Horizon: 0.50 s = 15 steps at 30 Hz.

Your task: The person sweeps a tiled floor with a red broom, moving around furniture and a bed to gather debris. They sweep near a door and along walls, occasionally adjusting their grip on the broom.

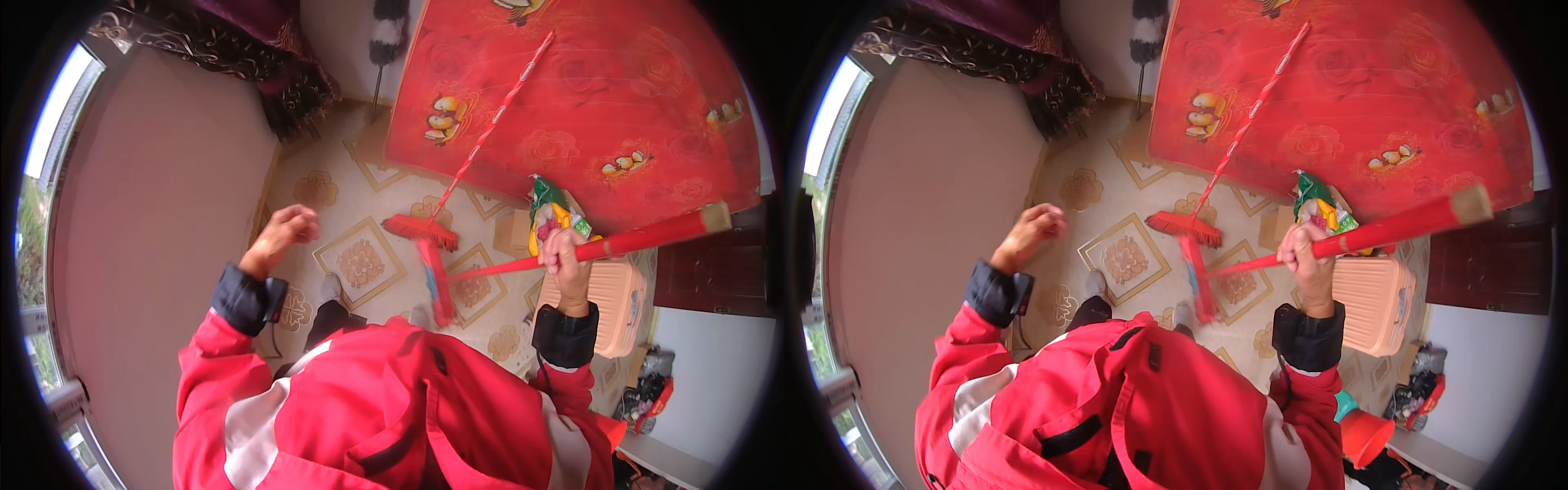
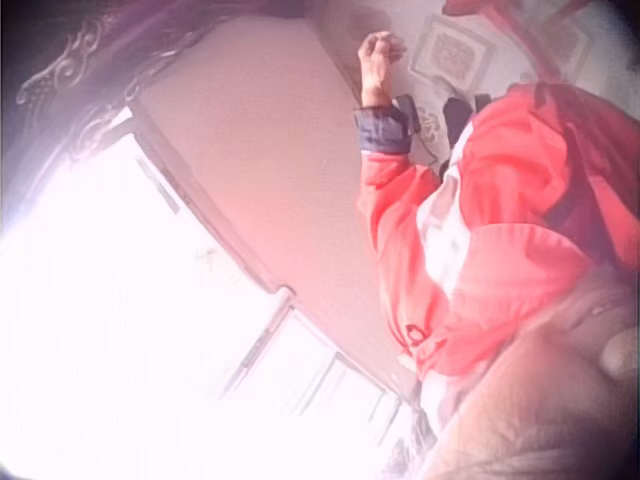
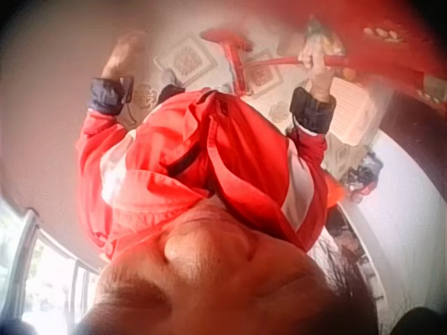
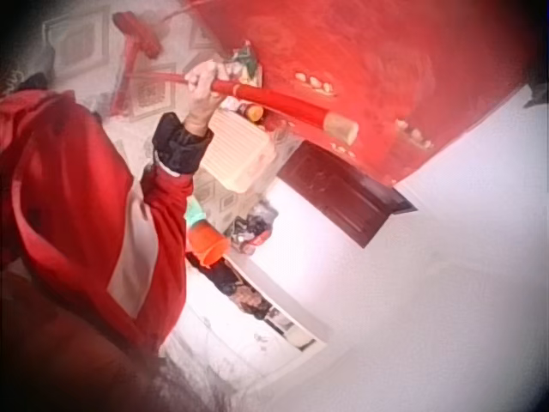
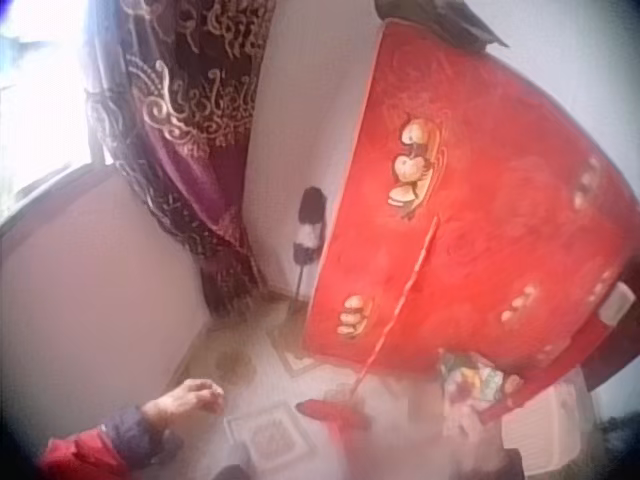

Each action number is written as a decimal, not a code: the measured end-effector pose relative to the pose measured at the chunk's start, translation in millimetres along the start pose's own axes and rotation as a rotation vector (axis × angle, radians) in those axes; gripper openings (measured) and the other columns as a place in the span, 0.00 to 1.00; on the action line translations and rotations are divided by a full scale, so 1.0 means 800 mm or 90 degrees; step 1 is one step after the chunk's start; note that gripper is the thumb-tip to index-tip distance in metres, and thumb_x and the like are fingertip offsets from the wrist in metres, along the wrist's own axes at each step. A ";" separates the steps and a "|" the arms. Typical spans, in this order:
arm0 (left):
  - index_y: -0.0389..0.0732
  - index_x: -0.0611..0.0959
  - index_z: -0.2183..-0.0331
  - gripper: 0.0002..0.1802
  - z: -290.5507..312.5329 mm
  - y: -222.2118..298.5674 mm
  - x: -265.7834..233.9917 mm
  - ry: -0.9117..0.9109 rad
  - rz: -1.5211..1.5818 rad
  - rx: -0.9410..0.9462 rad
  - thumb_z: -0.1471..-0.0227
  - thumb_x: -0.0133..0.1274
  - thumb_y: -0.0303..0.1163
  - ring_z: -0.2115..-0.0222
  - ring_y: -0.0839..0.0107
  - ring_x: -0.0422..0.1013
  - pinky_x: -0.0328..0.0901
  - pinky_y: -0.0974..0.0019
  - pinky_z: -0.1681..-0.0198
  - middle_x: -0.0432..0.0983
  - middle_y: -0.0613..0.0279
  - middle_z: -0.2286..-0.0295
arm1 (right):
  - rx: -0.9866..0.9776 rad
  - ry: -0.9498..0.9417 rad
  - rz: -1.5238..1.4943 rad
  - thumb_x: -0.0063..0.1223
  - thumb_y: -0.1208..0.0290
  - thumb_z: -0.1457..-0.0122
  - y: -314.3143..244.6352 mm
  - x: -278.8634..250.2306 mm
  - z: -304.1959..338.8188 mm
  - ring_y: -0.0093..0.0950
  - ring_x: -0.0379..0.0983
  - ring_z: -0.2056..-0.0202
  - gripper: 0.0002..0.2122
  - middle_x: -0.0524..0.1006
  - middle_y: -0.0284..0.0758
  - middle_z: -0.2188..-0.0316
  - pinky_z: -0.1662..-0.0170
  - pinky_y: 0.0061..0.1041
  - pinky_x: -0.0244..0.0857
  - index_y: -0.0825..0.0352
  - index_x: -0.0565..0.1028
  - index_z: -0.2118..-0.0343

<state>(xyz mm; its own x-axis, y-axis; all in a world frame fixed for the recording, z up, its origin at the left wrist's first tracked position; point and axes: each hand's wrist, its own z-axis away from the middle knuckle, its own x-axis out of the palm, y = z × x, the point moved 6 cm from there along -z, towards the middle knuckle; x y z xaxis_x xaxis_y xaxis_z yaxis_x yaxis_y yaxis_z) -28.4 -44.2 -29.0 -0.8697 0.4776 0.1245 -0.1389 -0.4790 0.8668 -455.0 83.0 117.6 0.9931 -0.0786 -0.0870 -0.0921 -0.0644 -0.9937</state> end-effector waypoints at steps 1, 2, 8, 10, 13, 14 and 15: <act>0.39 0.73 0.63 0.12 -0.023 -0.021 0.001 -0.036 -0.014 -0.026 0.47 0.44 0.36 0.70 0.73 0.71 0.66 0.69 0.63 0.73 0.63 0.71 | -0.024 0.029 -0.037 0.35 0.62 0.38 -0.011 0.011 -0.012 0.19 0.52 0.86 0.16 0.60 0.31 0.86 0.76 0.22 0.56 0.65 0.60 0.81; 0.38 0.73 0.63 0.12 -0.042 -0.044 0.008 -0.082 -0.001 -0.070 0.47 0.44 0.35 0.71 0.72 0.71 0.66 0.69 0.64 0.73 0.62 0.71 | -0.038 0.069 -0.080 0.35 0.63 0.38 -0.018 0.020 -0.020 0.20 0.52 0.86 0.16 0.60 0.32 0.86 0.76 0.22 0.55 0.65 0.60 0.81; 0.35 0.70 0.61 0.26 -0.123 -0.197 0.098 -0.115 0.247 -0.423 0.49 0.45 0.49 0.67 0.63 0.70 0.67 0.59 0.62 0.72 0.52 0.68 | -0.094 0.277 -0.173 0.31 0.59 0.37 -0.015 0.054 -0.007 0.20 0.50 0.85 0.17 0.57 0.29 0.85 0.73 0.24 0.54 0.62 0.58 0.82; 0.34 0.71 0.63 0.31 -0.138 -0.247 0.117 0.044 0.296 -0.527 0.51 0.46 0.56 0.63 0.60 0.69 0.65 0.55 0.58 0.72 0.52 0.66 | -0.050 0.382 -0.244 0.29 0.56 0.37 0.010 0.048 0.030 0.20 0.49 0.83 0.19 0.55 0.27 0.85 0.72 0.23 0.50 0.60 0.56 0.83; 0.36 0.70 0.67 0.31 -0.192 -0.281 0.162 -0.058 0.695 -0.426 0.54 0.47 0.58 0.58 0.58 0.67 0.63 0.49 0.56 0.71 0.51 0.65 | -0.068 0.438 -0.365 0.30 0.55 0.38 0.051 0.038 0.087 0.20 0.49 0.83 0.19 0.54 0.27 0.84 0.71 0.23 0.50 0.60 0.56 0.83; 0.39 0.65 0.69 0.23 -0.207 -0.306 0.172 -0.005 0.761 -0.435 0.47 0.40 0.52 0.69 0.58 0.68 0.64 0.49 0.65 0.70 0.50 0.69 | -0.027 0.484 -0.360 0.30 0.54 0.38 0.070 0.035 0.109 0.20 0.52 0.82 0.19 0.57 0.27 0.83 0.68 0.24 0.53 0.61 0.59 0.82; 0.40 0.65 0.70 0.21 -0.217 -0.335 0.168 0.076 0.765 -0.411 0.46 0.39 0.51 0.73 0.60 0.68 0.64 0.51 0.68 0.69 0.52 0.72 | 0.027 0.574 -0.378 0.31 0.54 0.38 0.093 0.034 0.137 0.21 0.55 0.81 0.19 0.60 0.27 0.82 0.65 0.25 0.56 0.61 0.61 0.81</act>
<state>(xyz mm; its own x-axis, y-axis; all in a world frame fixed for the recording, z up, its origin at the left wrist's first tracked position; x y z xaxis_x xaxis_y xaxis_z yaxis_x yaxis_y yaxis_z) -190.6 20.5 -328.3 -0.6401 -0.5225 0.5633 0.5581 -0.8201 -0.1263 -427.0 185.0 33.6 0.4577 -0.7509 0.4761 0.4062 -0.2998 -0.8632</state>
